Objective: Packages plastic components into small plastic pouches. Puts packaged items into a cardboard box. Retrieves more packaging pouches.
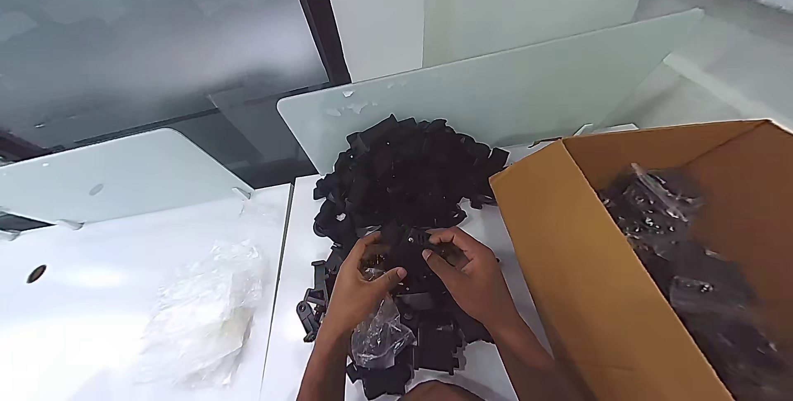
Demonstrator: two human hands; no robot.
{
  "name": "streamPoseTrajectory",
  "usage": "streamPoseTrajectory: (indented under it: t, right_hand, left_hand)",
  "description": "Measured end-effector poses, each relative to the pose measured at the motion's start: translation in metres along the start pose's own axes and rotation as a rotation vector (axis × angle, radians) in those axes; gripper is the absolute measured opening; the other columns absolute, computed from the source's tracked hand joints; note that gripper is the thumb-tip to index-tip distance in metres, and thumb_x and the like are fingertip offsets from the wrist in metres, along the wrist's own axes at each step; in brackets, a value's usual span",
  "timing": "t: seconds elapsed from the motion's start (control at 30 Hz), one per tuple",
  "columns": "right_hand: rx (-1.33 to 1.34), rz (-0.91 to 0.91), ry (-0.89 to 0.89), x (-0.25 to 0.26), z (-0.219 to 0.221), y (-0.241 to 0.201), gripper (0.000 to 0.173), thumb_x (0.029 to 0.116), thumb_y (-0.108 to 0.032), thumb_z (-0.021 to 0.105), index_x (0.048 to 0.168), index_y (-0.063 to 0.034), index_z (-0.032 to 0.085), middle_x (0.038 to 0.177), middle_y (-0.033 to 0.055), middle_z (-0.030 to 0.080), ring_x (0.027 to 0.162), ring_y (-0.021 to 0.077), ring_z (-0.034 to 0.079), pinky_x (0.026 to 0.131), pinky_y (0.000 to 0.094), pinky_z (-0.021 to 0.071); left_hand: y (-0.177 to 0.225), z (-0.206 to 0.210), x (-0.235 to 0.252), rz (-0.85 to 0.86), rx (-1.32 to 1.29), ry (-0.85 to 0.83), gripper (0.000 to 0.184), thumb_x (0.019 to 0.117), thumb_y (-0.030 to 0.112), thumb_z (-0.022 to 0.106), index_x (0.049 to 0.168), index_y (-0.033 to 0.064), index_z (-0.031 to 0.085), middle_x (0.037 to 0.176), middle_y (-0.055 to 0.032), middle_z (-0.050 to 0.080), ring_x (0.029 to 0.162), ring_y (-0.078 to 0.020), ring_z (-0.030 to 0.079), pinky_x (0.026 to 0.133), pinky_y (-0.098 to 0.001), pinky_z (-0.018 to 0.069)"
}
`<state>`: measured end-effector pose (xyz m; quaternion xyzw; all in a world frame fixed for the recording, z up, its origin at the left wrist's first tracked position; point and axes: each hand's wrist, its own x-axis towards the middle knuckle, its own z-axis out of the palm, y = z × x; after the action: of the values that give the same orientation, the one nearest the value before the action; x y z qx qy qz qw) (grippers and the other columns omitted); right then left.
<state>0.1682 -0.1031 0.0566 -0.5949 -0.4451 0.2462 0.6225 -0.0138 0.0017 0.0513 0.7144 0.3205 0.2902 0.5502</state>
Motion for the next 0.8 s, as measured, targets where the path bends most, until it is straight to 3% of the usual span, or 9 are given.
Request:
streamPoseTrajectory:
  t: [0.07, 0.17, 0.23, 0.33, 0.4, 0.53, 0.6, 0.67, 0.8]
  right_hand:
    - [0.030, 0.001, 0.003, 0.000, 0.000, 0.002, 0.015, 0.0900, -0.007, 0.068, 0.104, -0.0037, 0.069, 0.117, 0.0073, 0.070, 0.109, 0.0095, 0.067, 0.087, 0.0222, 0.0596]
    - [0.079, 0.050, 0.036, -0.001, 0.004, 0.003, 0.015, 0.0915, -0.006, 0.067, 0.106, -0.0041, 0.066, 0.104, 0.0028, 0.069, 0.093, 0.0057, 0.067, 0.079, 0.0201, 0.0587]
    - [0.056, 0.048, 0.027, 0.000, 0.005, 0.004, 0.015, 0.0937, -0.009, 0.065, 0.108, -0.0052, 0.066, 0.103, 0.0011, 0.068, 0.091, 0.0040, 0.066, 0.078, 0.0193, 0.0576]
    - [-0.097, -0.041, 0.011, -0.001, 0.007, 0.009, 0.019, 0.0961, -0.017, 0.065, 0.111, -0.0061, 0.070, 0.111, 0.0024, 0.070, 0.103, 0.0041, 0.066, 0.087, 0.0206, 0.0558]
    - [-0.195, -0.133, 0.024, 0.000, 0.007, 0.012, 0.024, 0.0961, -0.024, 0.066, 0.110, -0.0063, 0.074, 0.115, 0.0072, 0.073, 0.115, 0.0121, 0.066, 0.097, 0.0277, 0.0547]
    - [-0.141, -0.132, -0.005, 0.003, 0.011, 0.012, 0.026, 0.0950, -0.029, 0.071, 0.110, -0.0070, 0.070, 0.096, -0.0014, 0.073, 0.086, 0.0000, 0.068, 0.076, 0.0179, 0.0578]
    - [-0.067, -0.046, -0.030, 0.005, 0.015, 0.013, 0.030, 0.0927, -0.030, 0.074, 0.112, -0.0072, 0.068, 0.094, -0.0025, 0.073, 0.082, 0.0003, 0.068, 0.072, 0.0182, 0.0574]
    - [-0.011, 0.063, -0.060, 0.007, 0.018, 0.015, 0.036, 0.0903, -0.030, 0.075, 0.117, -0.0079, 0.066, 0.098, -0.0014, 0.073, 0.086, 0.0033, 0.069, 0.075, 0.0202, 0.0581]
    - [-0.023, 0.195, -0.131, 0.009, 0.019, 0.022, 0.029, 0.0893, -0.025, 0.074, 0.112, -0.0089, 0.067, 0.102, 0.0001, 0.071, 0.091, 0.0054, 0.067, 0.080, 0.0231, 0.0570]
  left_hand:
    - [-0.003, 0.000, -0.001, 0.031, 0.022, 0.005, 0.077, 0.0828, 0.023, 0.084, 0.146, 0.0006, 0.046, 0.105, -0.0034, 0.072, 0.097, -0.0116, 0.069, 0.088, -0.0282, 0.0577]
    - [-0.005, -0.001, -0.005, 0.043, 0.044, -0.031, 0.087, 0.0816, 0.024, 0.086, 0.152, 0.0012, 0.039, 0.102, -0.0029, 0.070, 0.087, -0.0089, 0.068, 0.081, -0.0255, 0.0585]
    - [-0.005, -0.002, -0.006, 0.018, 0.049, -0.036, 0.090, 0.0812, 0.023, 0.086, 0.154, 0.0025, 0.036, 0.100, -0.0036, 0.071, 0.084, -0.0097, 0.069, 0.078, -0.0256, 0.0596]
    - [-0.002, -0.005, -0.009, -0.034, 0.107, -0.072, 0.095, 0.0805, 0.028, 0.086, 0.156, 0.0034, 0.034, 0.095, -0.0014, 0.071, 0.083, -0.0081, 0.069, 0.077, -0.0248, 0.0594]
    - [0.003, -0.008, -0.012, -0.053, 0.160, -0.089, 0.088, 0.0809, 0.031, 0.086, 0.151, 0.0027, 0.041, 0.095, -0.0006, 0.071, 0.085, -0.0073, 0.069, 0.077, -0.0247, 0.0598]
    - [0.004, -0.017, -0.012, 0.011, 0.204, -0.012, 0.054, 0.0872, 0.033, 0.079, 0.129, 0.0020, 0.065, 0.098, -0.0006, 0.074, 0.087, -0.0063, 0.071, 0.078, -0.0247, 0.0603]
    - [0.003, -0.019, -0.009, 0.024, 0.195, 0.009, 0.057, 0.0868, 0.034, 0.080, 0.131, 0.0013, 0.063, 0.100, -0.0017, 0.073, 0.089, -0.0069, 0.070, 0.079, -0.0253, 0.0602]
    - [0.002, -0.018, -0.006, 0.030, 0.156, 0.014, 0.061, 0.0869, 0.031, 0.080, 0.135, -0.0002, 0.058, 0.104, -0.0039, 0.073, 0.093, -0.0083, 0.070, 0.083, -0.0262, 0.0600]
    - [-0.003, -0.017, -0.004, 0.100, 0.112, 0.103, 0.042, 0.0902, 0.018, 0.075, 0.126, -0.0001, 0.064, 0.095, -0.0019, 0.069, 0.086, -0.0070, 0.067, 0.079, -0.0242, 0.0582]
